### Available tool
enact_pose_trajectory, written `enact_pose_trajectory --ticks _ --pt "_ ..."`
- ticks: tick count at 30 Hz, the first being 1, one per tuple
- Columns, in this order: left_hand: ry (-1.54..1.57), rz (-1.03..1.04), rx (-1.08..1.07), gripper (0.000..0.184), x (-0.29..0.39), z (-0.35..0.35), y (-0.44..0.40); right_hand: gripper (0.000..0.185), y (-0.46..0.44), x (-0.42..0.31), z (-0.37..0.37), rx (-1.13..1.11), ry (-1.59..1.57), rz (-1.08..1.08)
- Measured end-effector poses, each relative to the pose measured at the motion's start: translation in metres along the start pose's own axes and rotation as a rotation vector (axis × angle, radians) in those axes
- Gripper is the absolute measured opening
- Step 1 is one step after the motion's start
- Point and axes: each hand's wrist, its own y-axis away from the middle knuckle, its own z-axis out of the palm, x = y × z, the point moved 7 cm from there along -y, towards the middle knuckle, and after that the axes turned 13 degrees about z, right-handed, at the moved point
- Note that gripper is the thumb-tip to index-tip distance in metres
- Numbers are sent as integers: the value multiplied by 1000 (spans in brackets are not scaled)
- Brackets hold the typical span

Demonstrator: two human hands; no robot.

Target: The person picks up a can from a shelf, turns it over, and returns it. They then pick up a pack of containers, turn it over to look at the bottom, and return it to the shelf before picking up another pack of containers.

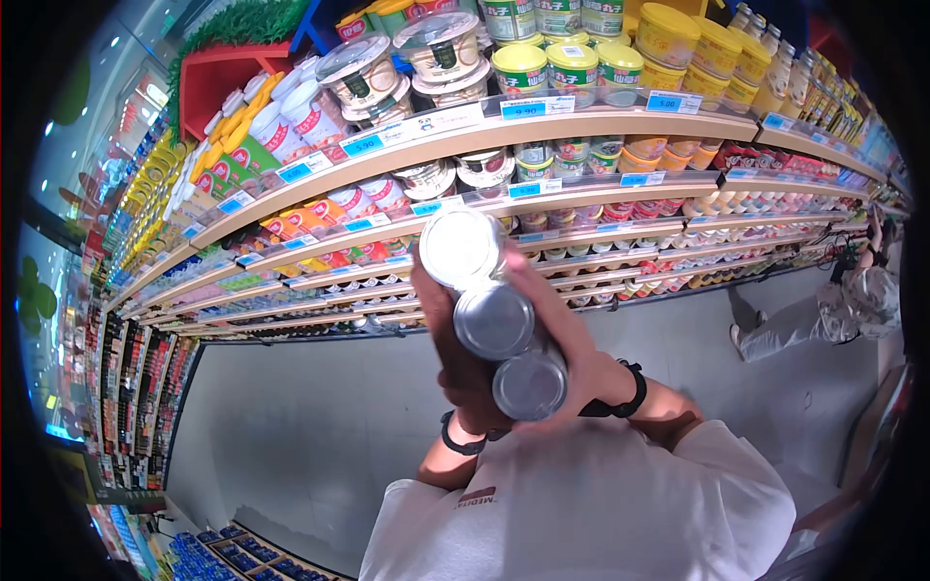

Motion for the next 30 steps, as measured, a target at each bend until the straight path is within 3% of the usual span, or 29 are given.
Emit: enact_pose_trajectory --ticks 5,6,9,14,18,20,21,23,26,30 --pt "178 34 86 81 -1 -22 -20 144 1 -11 10 -107 68 1" --pt "211 60 76 73 -2 -29 -26 144 2 -14 13 -148 58 14" --pt "-534 427 -74 62 27 -18 -43 143 1 -16 16 -195 -15 21" --pt "-158 106 -114 58 9 -29 -40 145 -2 -8 13 -291 -216 93" --pt "-124 -61 -15 66 -4 -48 -27 151 0 0 12 -349 -330 136" --pt "-189 26 -130 64 5 -45 -34 153 2 5 13 -358 -466 211" --pt "-191 174 -318 61 21 -36 -56 153 4 6 14 -353 -553 276" --pt "-154 252 -480 63 25 -36 -61 153 8 9 11 -361 -648 377" --pt "11 55 -408 82 6 -49 -47 152 9 12 4 -370 -740 498" --pt "111 29 -289 74 9 -47 -42 152 12 14 5 -312 -958 648"
